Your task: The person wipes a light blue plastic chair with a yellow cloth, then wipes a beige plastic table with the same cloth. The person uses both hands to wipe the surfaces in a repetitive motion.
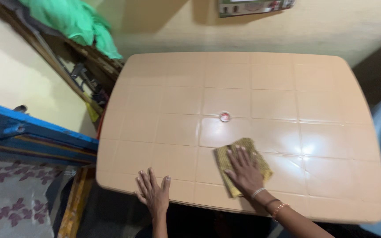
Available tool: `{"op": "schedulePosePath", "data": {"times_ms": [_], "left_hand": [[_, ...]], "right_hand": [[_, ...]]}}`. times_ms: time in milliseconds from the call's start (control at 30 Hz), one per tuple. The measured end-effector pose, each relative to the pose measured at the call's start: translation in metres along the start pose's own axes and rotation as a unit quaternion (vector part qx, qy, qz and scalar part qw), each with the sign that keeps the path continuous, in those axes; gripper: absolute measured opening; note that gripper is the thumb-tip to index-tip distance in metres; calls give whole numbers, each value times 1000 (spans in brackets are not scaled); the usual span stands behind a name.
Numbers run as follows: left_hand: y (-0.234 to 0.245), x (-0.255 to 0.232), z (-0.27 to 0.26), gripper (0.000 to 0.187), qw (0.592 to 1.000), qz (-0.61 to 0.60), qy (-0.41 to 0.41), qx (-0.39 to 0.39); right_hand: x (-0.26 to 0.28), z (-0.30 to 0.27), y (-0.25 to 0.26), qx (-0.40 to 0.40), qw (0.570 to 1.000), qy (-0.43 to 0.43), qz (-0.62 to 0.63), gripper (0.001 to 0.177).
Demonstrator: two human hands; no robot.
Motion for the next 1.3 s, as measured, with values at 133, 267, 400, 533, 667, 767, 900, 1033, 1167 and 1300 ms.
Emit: {"op": "schedulePosePath", "data": {"times_ms": [133, 267, 400, 533, 667, 767, 900, 1033, 1167, 1300], "left_hand": [[-20, 27, 11, 93, 999, 14, -4, -46], [-24, 36, 9, 91, 995, -90, -26, -35], [-14, 46, 0, 92, 970, -238, -40, -7], [-8, 39, -19, 96, 964, -227, -54, -124], [-11, 40, -42, 88, 891, -442, 86, -66], [-3, 41, -50, 79, 890, -420, 111, -141], [19, 49, -26, 65, 950, -265, 78, -144], [14, 25, -29, 61, 980, -173, 81, -55], [-5, -33, -77, 66, 984, -172, 3, -38], [-34, -101, -155, 65, 987, -149, -40, 37]], "right_hand": [[72, 104, -13, 182, 979, 37, 87, 73], [149, 198, -27, 165, 969, 122, 140, 72], [225, 258, -53, 149, 954, 202, 164, 71], [283, 281, -65, 140, 935, 287, 156, 70], [297, 270, -70, 107, 896, 397, 167, 64], [294, 254, -68, 92, 869, 451, 181, 60], [275, 208, -71, 99, 876, 439, 173, 56], [231, 152, -72, 50, 908, 400, 114, 63], [168, 90, -58, 35, 926, 326, 187, 68], [87, 13, -25, 130, 938, 241, 214, 72]]}}
Point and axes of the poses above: each hand's wrist, its own z-axis towards the middle knuckle, its own y-axis out of the back of the hand, x = y × z, the point moved 2 cm from there along z, towards the middle knuckle, and after that the axes turned 14 degrees about y, right-handed, at the moved point
